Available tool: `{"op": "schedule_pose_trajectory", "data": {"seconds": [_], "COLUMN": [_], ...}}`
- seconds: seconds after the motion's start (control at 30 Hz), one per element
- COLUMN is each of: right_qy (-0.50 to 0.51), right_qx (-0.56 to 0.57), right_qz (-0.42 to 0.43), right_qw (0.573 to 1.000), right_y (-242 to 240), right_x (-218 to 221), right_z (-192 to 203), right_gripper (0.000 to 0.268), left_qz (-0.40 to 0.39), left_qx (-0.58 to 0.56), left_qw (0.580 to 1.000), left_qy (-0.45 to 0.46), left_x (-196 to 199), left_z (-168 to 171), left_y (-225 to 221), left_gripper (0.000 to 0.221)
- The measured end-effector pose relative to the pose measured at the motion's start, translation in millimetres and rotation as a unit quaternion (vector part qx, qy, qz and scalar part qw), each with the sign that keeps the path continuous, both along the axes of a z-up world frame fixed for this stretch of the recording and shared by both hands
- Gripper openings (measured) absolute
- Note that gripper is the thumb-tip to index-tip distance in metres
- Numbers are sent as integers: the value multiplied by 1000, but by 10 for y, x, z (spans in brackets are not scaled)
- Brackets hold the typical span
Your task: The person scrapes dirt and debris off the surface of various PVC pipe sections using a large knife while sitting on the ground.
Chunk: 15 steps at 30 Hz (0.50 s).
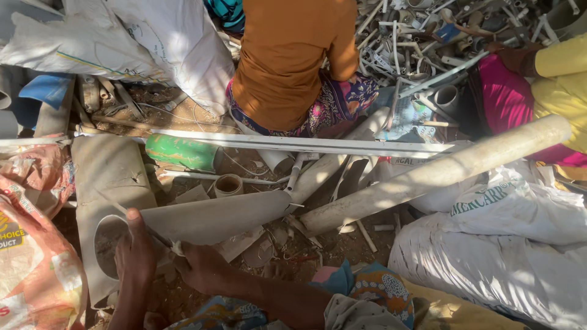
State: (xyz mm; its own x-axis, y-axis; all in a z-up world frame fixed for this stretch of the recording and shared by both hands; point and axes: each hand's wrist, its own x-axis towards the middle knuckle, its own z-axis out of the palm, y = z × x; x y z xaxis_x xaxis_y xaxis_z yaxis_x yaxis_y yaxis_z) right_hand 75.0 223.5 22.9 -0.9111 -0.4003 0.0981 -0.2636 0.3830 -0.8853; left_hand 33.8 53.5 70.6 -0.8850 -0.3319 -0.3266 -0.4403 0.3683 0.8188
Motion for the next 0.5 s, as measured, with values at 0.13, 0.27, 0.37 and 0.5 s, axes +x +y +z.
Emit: {"op": "schedule_pose_trajectory", "data": {"seconds": [0.13, 0.27, 0.37, 0.5], "right_qy": [-68, -179, -164, -14], "right_qx": [68, 124, 71, 93], "right_qz": [-128, -191, -74, 50], "right_qw": [987, 957, 981, 994], "right_y": [595, 1037, 390, -79], "right_x": [-378, -536, -364, -129], "right_z": [-844, -1200, -761, -393], "right_gripper": [36, 48, 48, 43], "left_qz": [38, 28, 32, 53], "left_qx": [-38, 11, 196, 184], "left_qw": [996, 992, 973, 981], "left_qy": [71, 122, 115, 42], "left_x": [27, 33, -10, 132], "left_z": [45, 69, 189, 328], "left_y": [-199, -141, -212, -458], "left_gripper": [111, 101, 89, 87]}}
